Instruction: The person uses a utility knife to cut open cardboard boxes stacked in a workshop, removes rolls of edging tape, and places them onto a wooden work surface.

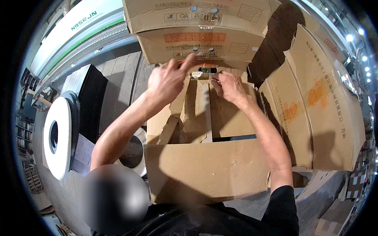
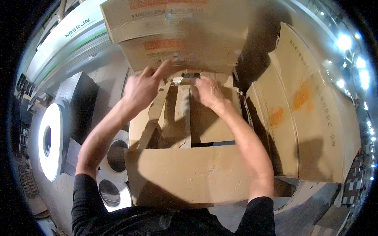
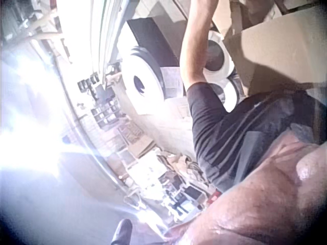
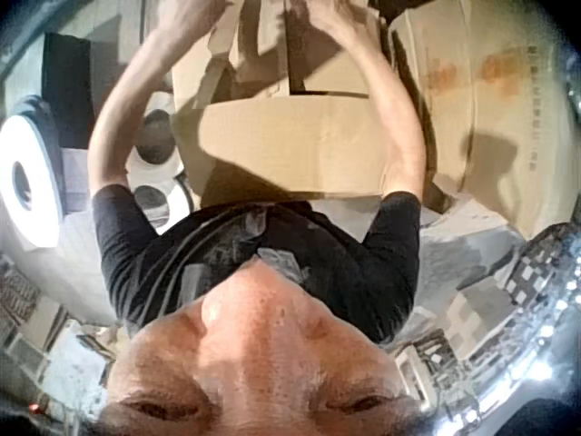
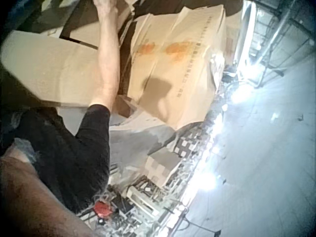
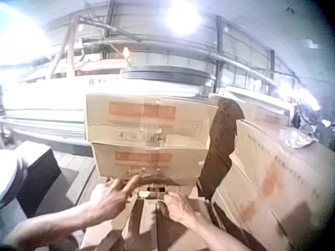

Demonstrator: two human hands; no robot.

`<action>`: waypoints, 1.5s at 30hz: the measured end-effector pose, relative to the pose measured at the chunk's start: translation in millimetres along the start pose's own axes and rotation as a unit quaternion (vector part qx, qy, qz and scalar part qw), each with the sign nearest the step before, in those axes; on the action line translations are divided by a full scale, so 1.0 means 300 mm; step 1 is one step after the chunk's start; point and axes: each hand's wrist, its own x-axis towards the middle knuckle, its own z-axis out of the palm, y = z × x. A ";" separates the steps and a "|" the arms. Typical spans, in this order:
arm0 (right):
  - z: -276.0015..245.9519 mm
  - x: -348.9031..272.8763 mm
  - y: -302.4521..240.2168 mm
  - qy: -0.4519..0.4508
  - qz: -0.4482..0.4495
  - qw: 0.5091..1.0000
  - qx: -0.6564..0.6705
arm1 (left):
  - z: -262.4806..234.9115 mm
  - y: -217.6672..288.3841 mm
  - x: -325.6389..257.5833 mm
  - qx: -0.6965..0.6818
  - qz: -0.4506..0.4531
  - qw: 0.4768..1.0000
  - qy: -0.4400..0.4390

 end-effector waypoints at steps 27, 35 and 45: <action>0.073 0.379 0.012 0.247 -0.311 0.865 -0.306 | 0.180 -0.203 0.032 -0.465 -0.198 0.862 -0.035; 0.099 0.473 -0.014 0.198 -0.243 0.875 -0.370 | 0.182 -0.148 0.038 -0.590 -0.251 0.766 -0.041; 0.047 0.446 -0.049 0.203 -0.332 0.882 -0.264 | 0.246 -0.155 0.006 -0.528 -0.206 0.823 0.032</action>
